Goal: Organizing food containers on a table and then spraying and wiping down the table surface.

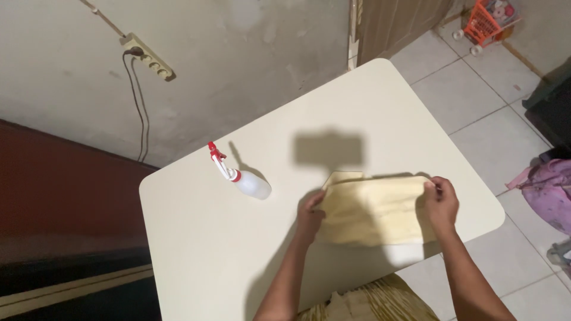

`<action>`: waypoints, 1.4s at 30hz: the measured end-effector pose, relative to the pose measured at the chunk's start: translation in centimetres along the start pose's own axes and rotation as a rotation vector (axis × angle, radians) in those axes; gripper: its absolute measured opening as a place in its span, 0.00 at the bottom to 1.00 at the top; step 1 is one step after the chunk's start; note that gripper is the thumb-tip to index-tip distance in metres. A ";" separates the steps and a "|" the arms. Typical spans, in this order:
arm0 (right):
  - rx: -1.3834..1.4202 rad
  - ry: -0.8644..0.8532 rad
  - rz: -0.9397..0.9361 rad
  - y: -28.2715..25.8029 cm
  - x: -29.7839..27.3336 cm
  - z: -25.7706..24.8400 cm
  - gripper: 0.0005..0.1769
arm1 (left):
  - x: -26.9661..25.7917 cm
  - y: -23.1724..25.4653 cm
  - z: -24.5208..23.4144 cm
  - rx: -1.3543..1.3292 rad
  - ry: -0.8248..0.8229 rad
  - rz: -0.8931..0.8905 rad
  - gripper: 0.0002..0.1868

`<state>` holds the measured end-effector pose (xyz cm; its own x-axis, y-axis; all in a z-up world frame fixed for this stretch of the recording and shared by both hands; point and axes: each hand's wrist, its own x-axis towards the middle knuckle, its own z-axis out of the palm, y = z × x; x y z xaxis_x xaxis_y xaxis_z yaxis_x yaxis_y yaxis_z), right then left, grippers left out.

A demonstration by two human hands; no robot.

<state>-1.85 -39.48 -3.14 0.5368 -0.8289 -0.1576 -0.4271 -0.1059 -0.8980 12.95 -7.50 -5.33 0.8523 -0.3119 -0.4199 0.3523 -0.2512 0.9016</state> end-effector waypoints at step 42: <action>-0.356 -1.054 -0.503 -5.9 0.3 1.0 0.23 | -11.7 1.3 -1.5 0.779 -0.085 0.784 0.16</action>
<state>1.55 -38.55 1.73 0.9563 0.1818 -0.2291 -0.0880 -0.5682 -0.8182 4.04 -2.83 0.94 0.6929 -0.6910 0.2060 -0.6382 -0.4547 0.6213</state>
